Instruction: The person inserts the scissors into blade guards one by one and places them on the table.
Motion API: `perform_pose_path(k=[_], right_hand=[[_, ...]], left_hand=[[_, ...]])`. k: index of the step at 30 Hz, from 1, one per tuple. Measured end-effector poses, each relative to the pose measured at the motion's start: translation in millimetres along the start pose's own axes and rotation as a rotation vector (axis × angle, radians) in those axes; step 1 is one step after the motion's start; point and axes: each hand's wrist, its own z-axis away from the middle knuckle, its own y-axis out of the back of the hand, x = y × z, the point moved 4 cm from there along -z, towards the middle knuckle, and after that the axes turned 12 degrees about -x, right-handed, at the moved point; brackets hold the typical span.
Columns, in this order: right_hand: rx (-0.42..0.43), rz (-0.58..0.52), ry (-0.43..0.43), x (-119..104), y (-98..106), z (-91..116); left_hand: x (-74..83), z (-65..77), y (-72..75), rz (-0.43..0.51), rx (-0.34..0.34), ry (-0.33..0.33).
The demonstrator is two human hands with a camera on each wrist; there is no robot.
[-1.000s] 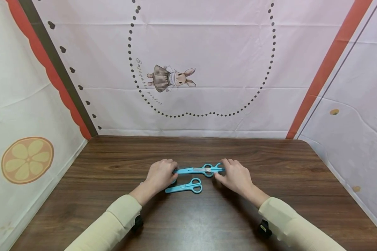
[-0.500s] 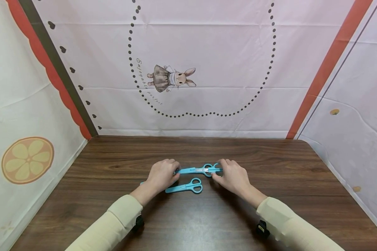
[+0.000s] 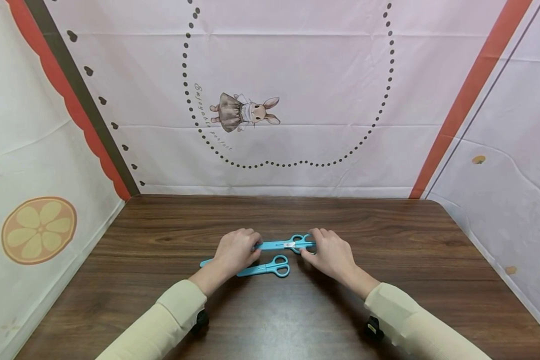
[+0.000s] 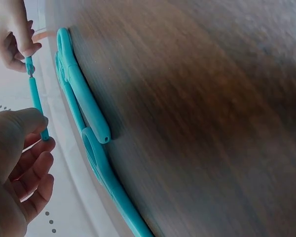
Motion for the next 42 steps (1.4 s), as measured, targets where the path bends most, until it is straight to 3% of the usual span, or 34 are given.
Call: perform_pose_path(k=[7, 19, 32, 42], right_hand=[[0.014, 0.000, 0.011, -2.6, 0.4, -0.5], [-0.003, -0.005, -0.007, -2.6, 0.3, 0.3], [0.061, 0.006, 0.025, -0.8, 3.0, 0.6], [0.081, 0.004, 0.034, -1.8, 2.2, 0.7]], left_hand=[[2.5, -0.5, -0.1, -0.020, 0.029, -0.016], [3.2, -0.4, -0.6, 0.037, 0.029, -0.035], [3.4, 0.0, -2.2, 0.049, 0.043, -0.070], [3.7, 0.1, -1.9, 0.059, 0.041, -0.053]])
